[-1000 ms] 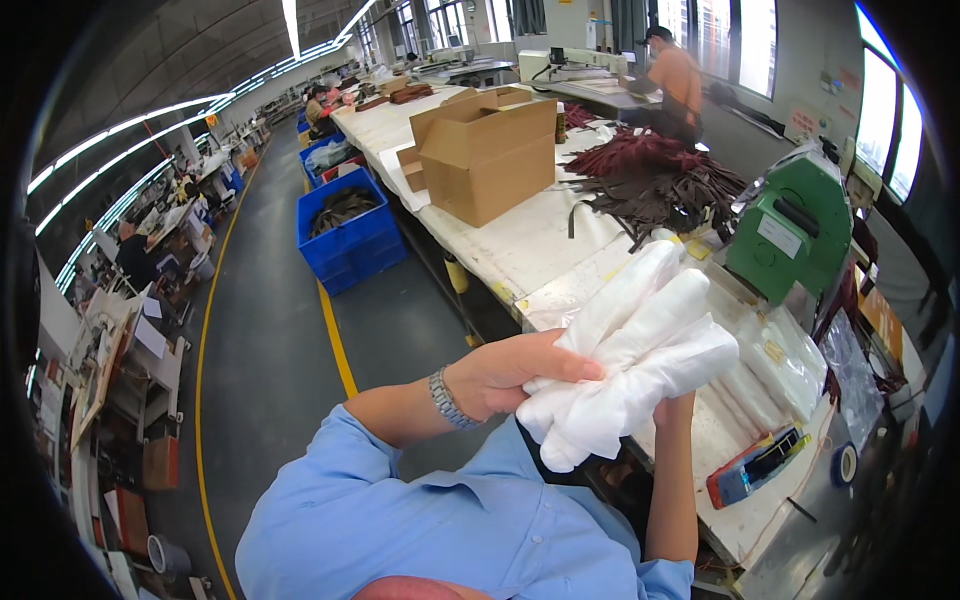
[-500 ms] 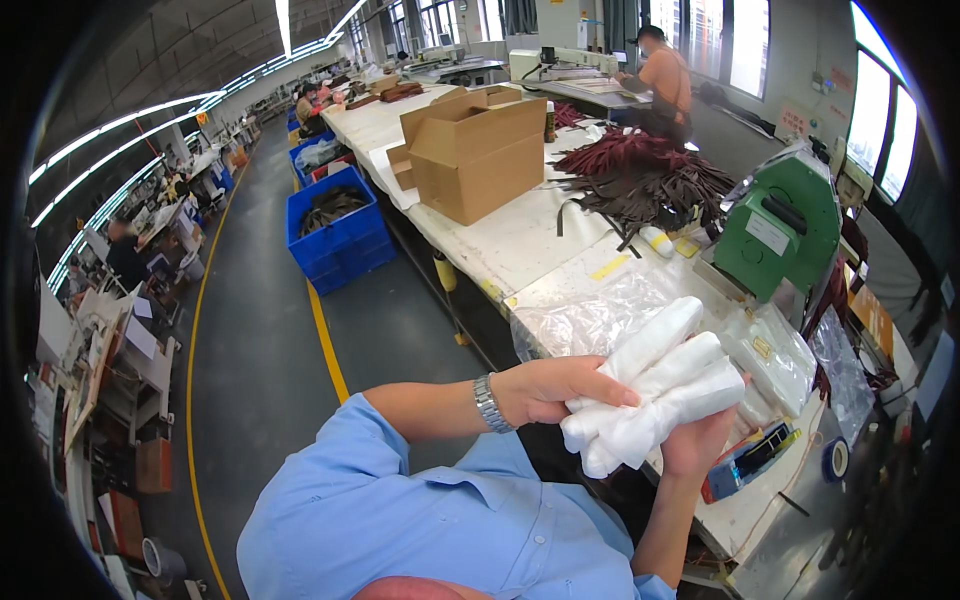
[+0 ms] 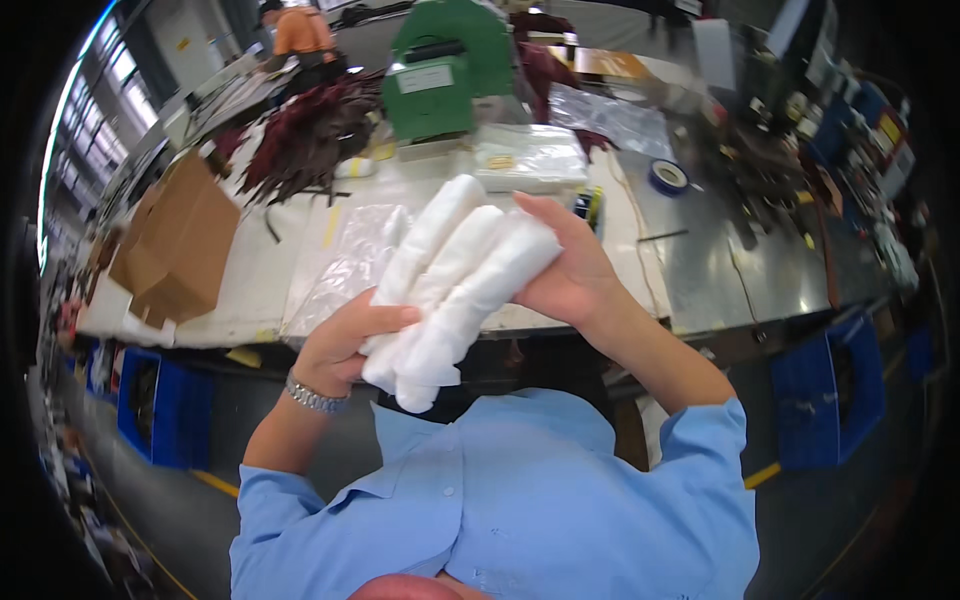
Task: Assembling metal buckles onto leather straps and securing them with tape.
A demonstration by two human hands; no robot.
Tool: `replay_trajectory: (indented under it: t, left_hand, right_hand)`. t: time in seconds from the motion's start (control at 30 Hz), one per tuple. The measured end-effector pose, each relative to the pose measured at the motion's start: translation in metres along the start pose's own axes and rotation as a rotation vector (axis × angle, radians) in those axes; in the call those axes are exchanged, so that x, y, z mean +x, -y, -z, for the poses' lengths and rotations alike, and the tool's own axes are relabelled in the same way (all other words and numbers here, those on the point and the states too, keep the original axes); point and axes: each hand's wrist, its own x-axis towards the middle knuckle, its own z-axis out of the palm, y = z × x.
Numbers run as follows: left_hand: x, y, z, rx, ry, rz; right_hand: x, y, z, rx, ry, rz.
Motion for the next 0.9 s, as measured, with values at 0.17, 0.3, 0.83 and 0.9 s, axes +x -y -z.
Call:
replay_trajectory:
  t: [0.17, 0.3, 0.83, 0.9]
  left_hand:
    - [0.078, -0.034, 0.018, 0.075, 0.070, 0.026]
    - [0.161, -0.053, 0.036, 0.017, 0.075, 0.018]
    - [0.334, -0.051, 0.105, -0.145, 0.023, 0.072]
    - [0.341, -0.033, 0.093, -0.172, -0.103, -0.009]
  right_hand:
    - [-0.018, 0.057, -0.024, -0.130, -0.014, 0.155]
    - [0.011, 0.117, -0.018, -0.178, -0.142, 0.260]
    - [0.137, 0.245, 0.141, -0.279, -0.228, 0.204]
    - [0.129, 0.265, 0.172, -0.184, -0.097, 0.048]
